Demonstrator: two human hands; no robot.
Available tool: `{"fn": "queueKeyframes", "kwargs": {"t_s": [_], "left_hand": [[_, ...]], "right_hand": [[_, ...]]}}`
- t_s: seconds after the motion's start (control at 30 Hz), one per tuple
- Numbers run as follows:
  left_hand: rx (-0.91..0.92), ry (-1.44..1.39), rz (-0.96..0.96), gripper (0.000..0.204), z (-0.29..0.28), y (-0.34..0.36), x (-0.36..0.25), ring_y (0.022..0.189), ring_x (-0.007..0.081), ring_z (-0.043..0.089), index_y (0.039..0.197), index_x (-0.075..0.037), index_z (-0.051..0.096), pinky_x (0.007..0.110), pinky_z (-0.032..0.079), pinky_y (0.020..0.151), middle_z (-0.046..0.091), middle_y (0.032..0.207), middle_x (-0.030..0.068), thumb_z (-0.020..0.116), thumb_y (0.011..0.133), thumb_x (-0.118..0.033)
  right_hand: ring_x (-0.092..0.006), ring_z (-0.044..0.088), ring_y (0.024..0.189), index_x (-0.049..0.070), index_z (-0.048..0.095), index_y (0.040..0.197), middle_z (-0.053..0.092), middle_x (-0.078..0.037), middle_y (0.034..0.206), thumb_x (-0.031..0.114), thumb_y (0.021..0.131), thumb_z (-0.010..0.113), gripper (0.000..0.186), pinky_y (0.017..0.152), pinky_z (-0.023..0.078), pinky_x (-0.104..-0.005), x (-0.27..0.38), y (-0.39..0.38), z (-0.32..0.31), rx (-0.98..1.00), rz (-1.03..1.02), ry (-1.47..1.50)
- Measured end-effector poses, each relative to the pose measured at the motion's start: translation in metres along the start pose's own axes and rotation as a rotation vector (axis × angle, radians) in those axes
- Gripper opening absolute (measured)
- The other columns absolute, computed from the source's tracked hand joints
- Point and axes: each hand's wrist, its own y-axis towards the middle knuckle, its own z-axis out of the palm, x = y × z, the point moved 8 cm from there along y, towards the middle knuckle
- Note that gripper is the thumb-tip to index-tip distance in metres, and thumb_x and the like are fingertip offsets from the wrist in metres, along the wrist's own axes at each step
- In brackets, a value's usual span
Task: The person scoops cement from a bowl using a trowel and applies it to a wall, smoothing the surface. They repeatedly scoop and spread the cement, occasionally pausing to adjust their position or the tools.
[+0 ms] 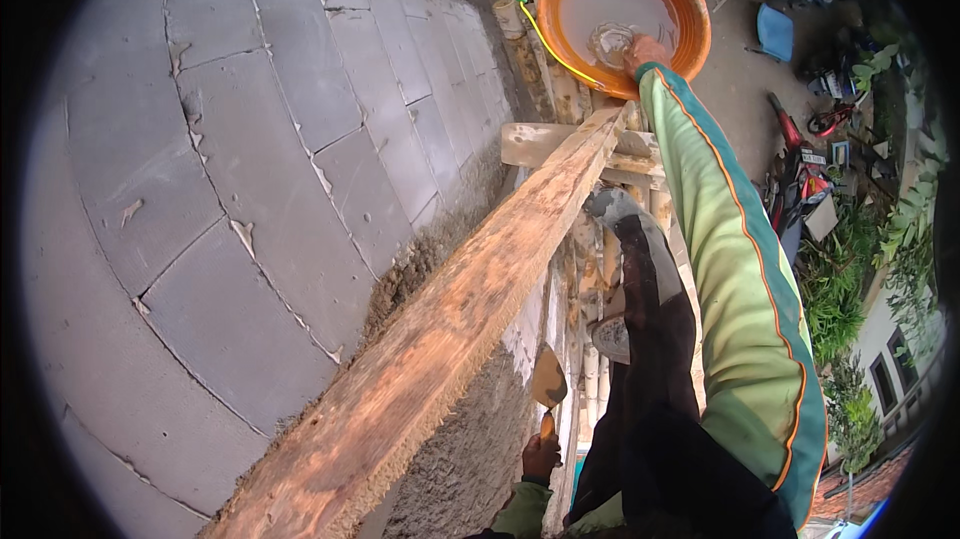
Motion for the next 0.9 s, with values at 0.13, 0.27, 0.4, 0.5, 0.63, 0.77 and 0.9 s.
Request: {"fn": "queueKeyframes", "kwargs": {"t_s": [0.13, 0.27, 0.4, 0.5, 0.63, 0.77, 0.9], "left_hand": [[0.089, -0.084, 0.050, 0.017, -0.003, 0.004, 0.001, 0.052, 0.0113, 0.053, 0.094, -0.007, 0.056, 0.029, 0.047, 0.046, 0.057, 0.074, 0.0025, 0.065, 0.095, -0.021], [0.137, -0.093, 0.129, 0.019, 0.010, -0.001, -0.002, 0.048, 0.0127, 0.051, 0.098, -0.009, 0.056, 0.031, 0.047, 0.044, 0.056, 0.070, 0.0026, 0.062, 0.096, -0.027], [0.225, -0.211, 0.121, 0.022, 0.019, 0.009, 0.005, 0.045, 0.0134, 0.049, 0.105, -0.011, 0.056, 0.032, 0.047, 0.041, 0.053, 0.070, 0.0010, 0.061, 0.097, -0.031], [0.203, -0.115, 0.089, 0.025, 0.018, -0.001, 0.013, 0.048, 0.0130, 0.052, 0.111, -0.014, 0.057, 0.033, 0.046, 0.043, 0.054, 0.072, 0.0011, 0.060, 0.097, -0.033], [0.353, -0.025, -0.019, 0.030, 0.016, 0.029, 0.062, 0.048, 0.0115, 0.051, 0.119, -0.021, 0.057, 0.031, 0.046, 0.041, 0.054, 0.075, -0.0012, 0.061, 0.097, -0.040], [0.460, -0.093, -0.114, 0.036, 0.025, 0.044, 0.096, 0.054, 0.0144, 0.053, 0.128, -0.019, 0.054, 0.030, 0.043, 0.045, 0.056, 0.080, 0.0025, 0.059, 0.097, -0.037], [0.519, -0.425, -0.274, 0.037, 0.061, 0.084, 0.145, 0.057, 0.0184, 0.055, 0.126, -0.015, 0.053, 0.034, 0.046, 0.048, 0.059, 0.084, 0.0073, 0.060, 0.096, -0.036]], "right_hand": [[-0.0267, 0.073, 0.078, 0.004, 0.069, 0.111, 0.073, -0.014, 0.088, 0.015, 0.091, 0.056, 0.026, 0.069, 0.058, -0.0382, -0.016, -0.071, -0.072, -0.042, 0.033, 0.255], [-0.0208, 0.069, 0.063, 0.001, 0.065, 0.108, 0.069, -0.012, 0.078, 0.010, 0.091, 0.057, 0.020, 0.059, 0.055, -0.0352, -0.014, -0.172, -0.115, 0.076, 0.043, 0.731], [-0.0106, 0.063, 0.057, 0.000, 0.064, 0.104, 0.065, -0.007, 0.076, 0.009, 0.093, 0.058, 0.015, 0.051, 0.051, -0.0285, -0.004, -0.306, -0.157, 0.161, -0.003, 0.892], [-0.0103, 0.061, 0.057, 0.000, 0.064, 0.103, 0.064, -0.004, 0.075, 0.010, 0.095, 0.058, 0.015, 0.048, 0.048, -0.0273, 0.013, -0.412, -0.157, 0.252, -0.054, 0.948], [-0.0085, 0.060, 0.060, 0.000, 0.065, 0.106, 0.062, -0.001, 0.075, 0.011, 0.096, 0.058, 0.016, 0.052, 0.048, -0.0265, 0.032, -0.518, -0.112, 0.471, -0.186, 0.771], [-0.0075, 0.055, 0.064, 0.004, 0.068, 0.109, 0.061, 0.000, 0.074, 0.011, 0.097, 0.059, 0.017, 0.059, 0.048, -0.0265, 0.036, -0.602, -0.042, 0.740, -0.298, 0.731], [-0.0183, 0.064, 0.069, 0.008, 0.069, 0.108, 0.064, -0.006, 0.075, 0.012, 0.092, 0.061, 0.017, 0.066, 0.052, -0.0344, -0.001, -0.665, 0.036, 0.864, -0.377, 0.384]]}}
